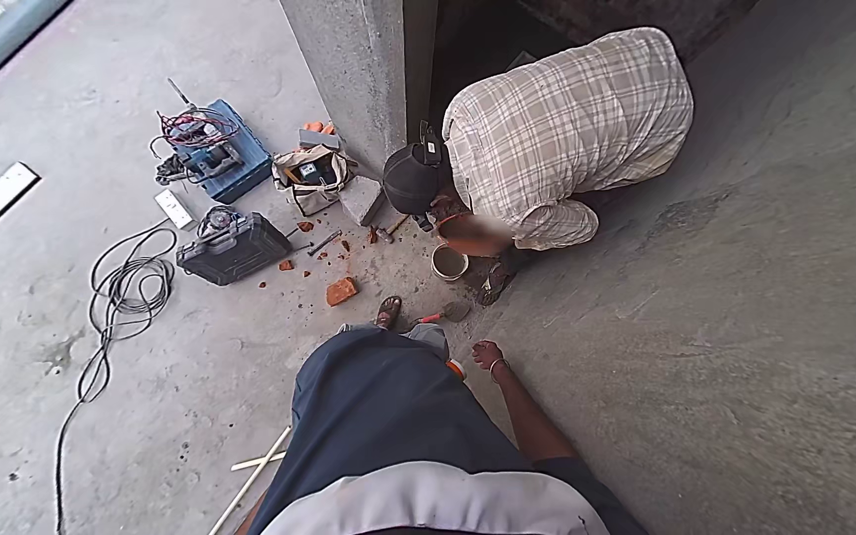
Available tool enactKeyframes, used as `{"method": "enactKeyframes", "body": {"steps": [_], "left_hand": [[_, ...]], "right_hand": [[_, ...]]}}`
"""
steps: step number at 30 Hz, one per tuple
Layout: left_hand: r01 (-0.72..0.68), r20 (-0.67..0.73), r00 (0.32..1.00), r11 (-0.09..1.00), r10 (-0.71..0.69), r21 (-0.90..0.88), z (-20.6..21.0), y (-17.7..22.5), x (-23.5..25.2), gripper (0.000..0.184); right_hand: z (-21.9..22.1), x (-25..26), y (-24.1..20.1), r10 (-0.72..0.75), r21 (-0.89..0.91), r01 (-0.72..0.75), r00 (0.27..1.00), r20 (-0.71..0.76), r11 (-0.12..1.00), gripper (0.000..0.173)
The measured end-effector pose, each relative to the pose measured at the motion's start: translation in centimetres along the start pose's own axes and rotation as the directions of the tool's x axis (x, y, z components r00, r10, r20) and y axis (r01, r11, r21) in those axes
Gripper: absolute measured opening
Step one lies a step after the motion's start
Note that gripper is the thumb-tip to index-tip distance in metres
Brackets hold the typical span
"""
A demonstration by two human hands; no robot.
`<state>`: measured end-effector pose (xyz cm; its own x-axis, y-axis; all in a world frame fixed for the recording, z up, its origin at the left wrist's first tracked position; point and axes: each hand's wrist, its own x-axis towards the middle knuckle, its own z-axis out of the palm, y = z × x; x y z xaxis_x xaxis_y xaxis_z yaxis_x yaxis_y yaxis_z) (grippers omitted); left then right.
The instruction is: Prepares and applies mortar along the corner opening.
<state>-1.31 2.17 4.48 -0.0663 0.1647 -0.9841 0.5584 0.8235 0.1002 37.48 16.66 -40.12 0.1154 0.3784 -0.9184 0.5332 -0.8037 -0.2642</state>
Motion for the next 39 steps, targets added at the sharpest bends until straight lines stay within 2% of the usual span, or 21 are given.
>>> {"method": "enactKeyframes", "body": {"steps": [5, 9, 11, 15, 17, 21, 23, 27, 30, 32, 34, 37, 39], "left_hand": [[0.015, 0.003, 1.0, 0.999, -0.015, -0.03, 0.2, -1.2, 1.4, 0.045], [-0.18, -0.04, 0.984, 0.963, 0.175, -0.202, 0.2, -2.0, -0.8, 0.042], [-0.209, -0.043, 0.978, 0.945, 0.205, -0.252, 0.0, -1.6, -1.9, 0.042], [-0.093, -0.039, 0.996, 0.934, 0.085, -0.344, 0.2, -0.9, -1.4, 0.045], [-0.092, -0.025, 0.996, 0.958, 0.088, -0.272, 0.2, -1.1, -1.0, 0.044], [-0.03, 0.002, 1.0, 1.0, 0.03, -0.009, 0.4, -2.6, 2.2, 0.045], [-0.044, -0.024, 0.999, 0.998, 0.043, -0.046, 0.8, -3.3, 2.8, 0.045], [-0.05, -0.142, 0.99, 0.971, 0.016, -0.236, 1.1, -0.9, 0.1, 0.044], [-0.177, -0.11, 0.981, 0.967, 0.159, -0.185, 0.5, -1.7, -1.1, 0.044], [-0.195, -0.121, 0.977, 0.963, 0.174, -0.189, 0.6, -1.9, -1.1, 0.044], [-0.217, -0.107, 0.974, 0.953, 0.198, -0.211, 0.6, -1.5, -1.1, 0.042], [-0.117, -0.079, 0.992, 0.965, 0.101, -0.233, 0.6, -1.0, -0.2, 0.042], [-0.052, -0.057, 0.997, 0.988, 0.043, -0.148, 0.8, -2.2, 2.2, 0.043]], "right_hand": [[0.0, -0.2, -0.2, 0.008, 0.012, -0.008, 1.0, -0.002, 1.0, 0.043], [-0.1, -0.3, -0.1, 0.007, 0.013, -0.007, 1.0, -0.002, 1.0, 0.043], [-0.1, -0.5, -0.2, 0.002, 0.01, -0.002, 1.0, -0.003, 1.0, 0.043], [-0.4, -4.4, -3.1, 0.052, 0.027, -0.052, 0.999, 0.016, 0.998, 0.043], [-0.3, -4.8, -3.3, 0.058, 0.029, -0.058, 0.998, 0.011, 0.998, 0.043], [-0.3, -4.0, -2.8, 0.045, 0.03, -0.045, 0.999, 0.009, 0.999, 0.042], [-0.3, -4.0, -2.9, 0.045, 0.028, -0.045, 0.999, 0.005, 0.999, 0.042], [-0.3, -4.3, -3.0, 0.052, 0.038, -0.052, 0.999, 0.004, 0.998, 0.042], [-0.3, -4.3, -3.1, 0.051, 0.035, -0.052, 0.999, 0.007, 0.998, 0.042], [-0.2, -3.6, -2.6, 0.047, 0.036, -0.047, 0.999, 0.011, 0.998, 0.042], [0.0, -0.6, -0.3, 0.01, 0.02, -0.01, 1.0, -0.002, 1.0, 0.042], [0.0, 0.8, 0.7, -0.007, 0.009, 0.007, 1.0, 0.0, 1.0, 0.043], [-0.2, -2.3, -1.6, 0.03, 0.021, -0.03, 0.999, 0.011, 0.999, 0.043]]}}
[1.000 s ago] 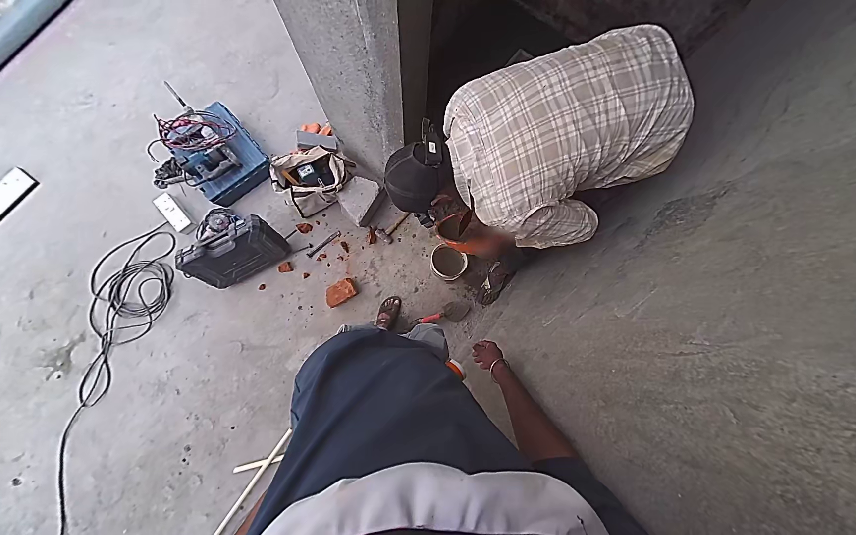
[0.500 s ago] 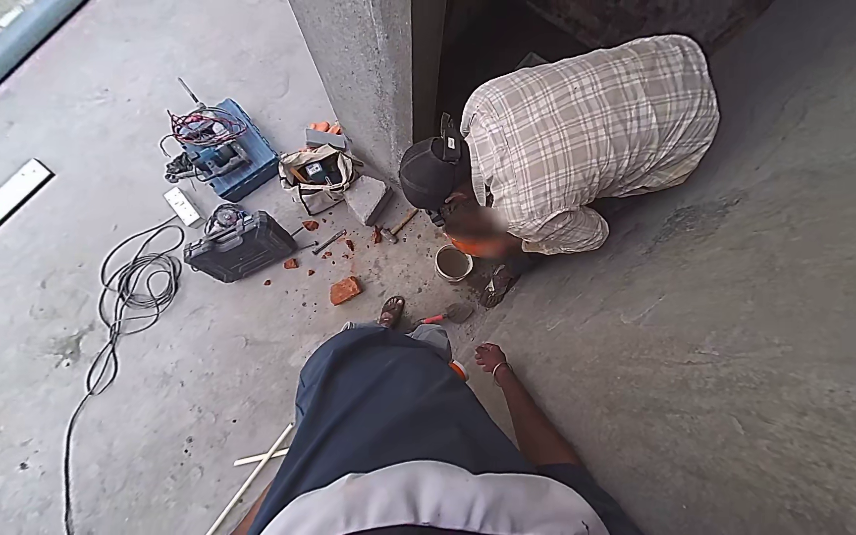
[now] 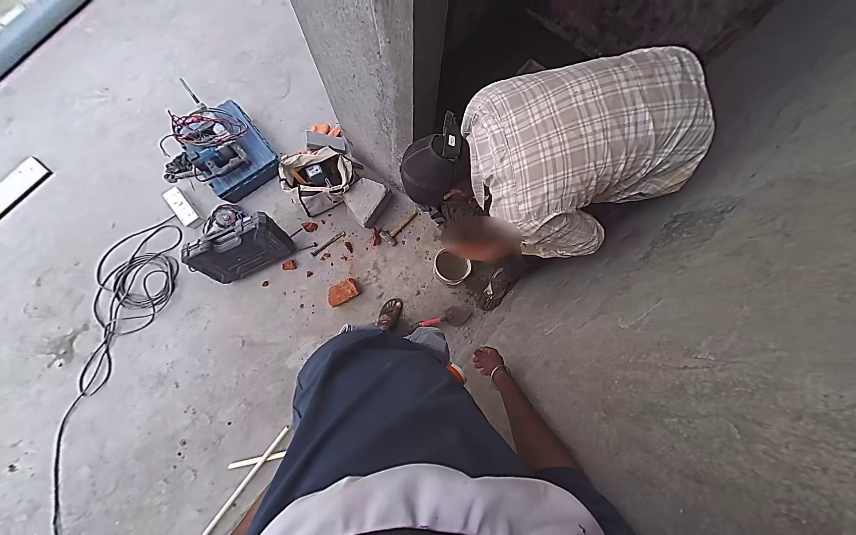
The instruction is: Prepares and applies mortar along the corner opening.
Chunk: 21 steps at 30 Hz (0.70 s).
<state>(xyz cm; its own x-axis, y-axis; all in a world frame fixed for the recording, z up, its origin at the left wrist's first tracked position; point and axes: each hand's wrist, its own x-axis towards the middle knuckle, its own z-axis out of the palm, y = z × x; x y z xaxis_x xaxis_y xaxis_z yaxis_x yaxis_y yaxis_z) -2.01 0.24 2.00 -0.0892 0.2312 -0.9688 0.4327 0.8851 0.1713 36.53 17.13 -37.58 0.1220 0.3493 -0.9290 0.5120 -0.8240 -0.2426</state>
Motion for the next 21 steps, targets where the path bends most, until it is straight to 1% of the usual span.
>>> {"method": "enactKeyframes", "body": {"steps": [1, 2, 3, 5, 6, 7, 9, 10, 12, 15, 17, 21], "left_hand": [[-0.054, -0.02, 0.998, 0.998, 0.054, 0.032, 0.4, -2.4, 2.0, 0.044], [-0.147, -0.093, 0.984, 0.989, 0.149, 0.031, 1.3, -5.5, 4.2, 0.044], [-0.176, -0.126, 0.976, 0.984, 0.178, 0.02, 1.7, -7.0, 5.4, 0.044], [-0.014, -0.056, 0.998, 1.0, 0.013, -0.021, 1.1, -4.5, 4.4, 0.043], [0.022, -0.052, 0.998, 0.999, -0.024, -0.032, 0.9, -3.0, 3.4, 0.043], [0.023, -0.047, 0.999, 1.0, -0.023, -0.019, 0.8, -1.8, 2.5, 0.043], [0.02, 0.029, 0.999, 0.997, -0.022, 0.072, -0.1, 0.8, 0.0, 0.044], [0.02, 0.036, 0.999, 0.996, -0.023, 0.087, -0.2, 1.0, -0.1, 0.044], [0.02, -0.03, 0.999, 1.0, -0.02, 0.01, 0.5, -0.2, 1.0, 0.043], [0.07, -0.033, 0.997, 0.995, -0.072, -0.07, 0.7, -0.6, 1.9, 0.044], [0.059, -0.035, 0.997, 0.997, -0.061, -0.051, 0.6, -0.6, 1.8, 0.043], [0.09, 0.029, 0.995, 0.992, -0.093, 0.093, -0.2, 2.0, -0.5, 0.045]], "right_hand": [[-0.1, -1.1, -0.8, 0.017, 0.002, -0.017, 1.0, 0.004, 1.0, 0.043], [-0.1, -1.2, -0.8, 0.017, -0.001, -0.017, 1.0, 0.003, 1.0, 0.043], [0.0, -0.3, -0.2, 0.005, -0.004, -0.005, 1.0, 0.0, 1.0, 0.043], [0.1, 2.5, 1.7, -0.026, -0.005, 0.026, 1.0, -0.01, 1.0, 0.043], [0.1, 3.1, 2.1, -0.026, -0.004, 0.026, 1.0, -0.01, 1.0, 0.043], [0.1, 3.4, 2.2, -0.022, -0.004, 0.021, 1.0, -0.012, 1.0, 0.043], [0.1, 3.4, 2.1, -0.015, -0.005, 0.015, 1.0, -0.015, 1.0, 0.042], [0.1, 3.3, 2.1, -0.014, -0.005, 0.014, 1.0, -0.014, 1.0, 0.042], [0.1, 3.4, 2.1, -0.014, -0.007, 0.014, 1.0, -0.016, 1.0, 0.042], [0.1, 3.7, 2.3, -0.018, -0.006, 0.018, 1.0, -0.014, 1.0, 0.042], [0.2, 4.0, 2.5, -0.018, -0.004, 0.018, 1.0, -0.015, 1.0, 0.042], [0.1, 4.0, 2.5, -0.013, 0.007, 0.013, 1.0, -0.012, 1.0, 0.043]]}}
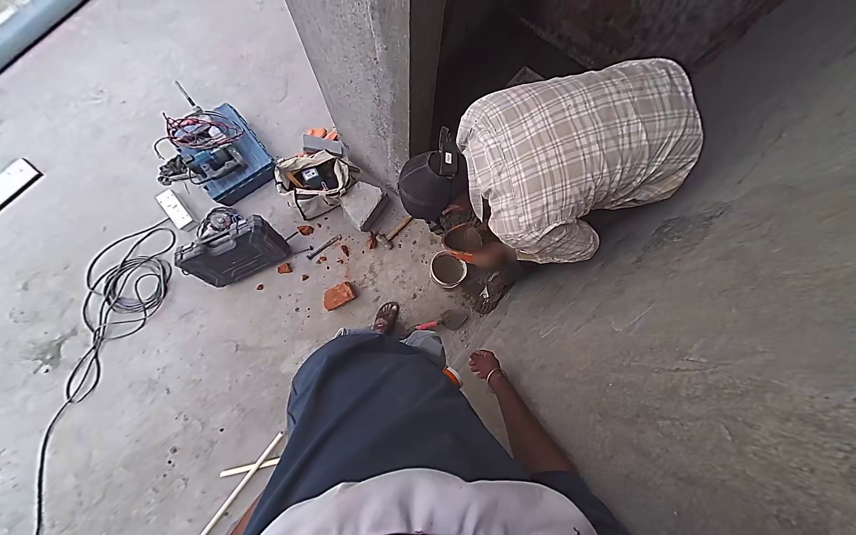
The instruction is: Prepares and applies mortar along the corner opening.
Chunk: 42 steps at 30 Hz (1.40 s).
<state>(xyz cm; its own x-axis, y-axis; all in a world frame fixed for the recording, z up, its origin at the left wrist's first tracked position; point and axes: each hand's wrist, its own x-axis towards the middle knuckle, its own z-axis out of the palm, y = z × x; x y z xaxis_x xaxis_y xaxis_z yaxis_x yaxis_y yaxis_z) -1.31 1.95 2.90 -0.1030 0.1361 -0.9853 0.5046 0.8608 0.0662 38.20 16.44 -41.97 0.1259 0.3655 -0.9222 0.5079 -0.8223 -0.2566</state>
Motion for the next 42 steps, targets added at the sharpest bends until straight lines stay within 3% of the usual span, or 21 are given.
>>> {"method": "enactKeyframes", "body": {"steps": [9, 15, 20, 42], "left_hand": [[-0.006, 0.011, 1.0, 0.999, 0.006, 0.04, -0.3, 0.4, -0.9, 0.044], [-0.026, 0.005, 1.0, 1.0, 0.026, -0.003, -0.3, 0.4, -0.9, 0.044], [-0.067, -0.01, 0.998, 0.998, 0.067, -0.003, -0.2, 0.5, -0.9, 0.044], [0.034, -0.006, 0.999, 0.999, -0.034, -0.036, 0.3, -1.0, 1.4, 0.046]], "right_hand": [[0.0, -0.1, 0.0, -0.015, -0.013, 0.015, 1.0, 0.004, 1.0, 0.042], [-0.1, -6.2, -4.0, 0.027, -0.001, -0.027, 1.0, -0.007, 1.0, 0.042], [-0.2, -5.9, -3.8, 0.025, -0.003, -0.025, 1.0, 0.003, 1.0, 0.041], [-0.2, -5.6, -3.7, 0.034, 0.0, -0.034, 0.999, 0.001, 0.999, 0.041]]}}
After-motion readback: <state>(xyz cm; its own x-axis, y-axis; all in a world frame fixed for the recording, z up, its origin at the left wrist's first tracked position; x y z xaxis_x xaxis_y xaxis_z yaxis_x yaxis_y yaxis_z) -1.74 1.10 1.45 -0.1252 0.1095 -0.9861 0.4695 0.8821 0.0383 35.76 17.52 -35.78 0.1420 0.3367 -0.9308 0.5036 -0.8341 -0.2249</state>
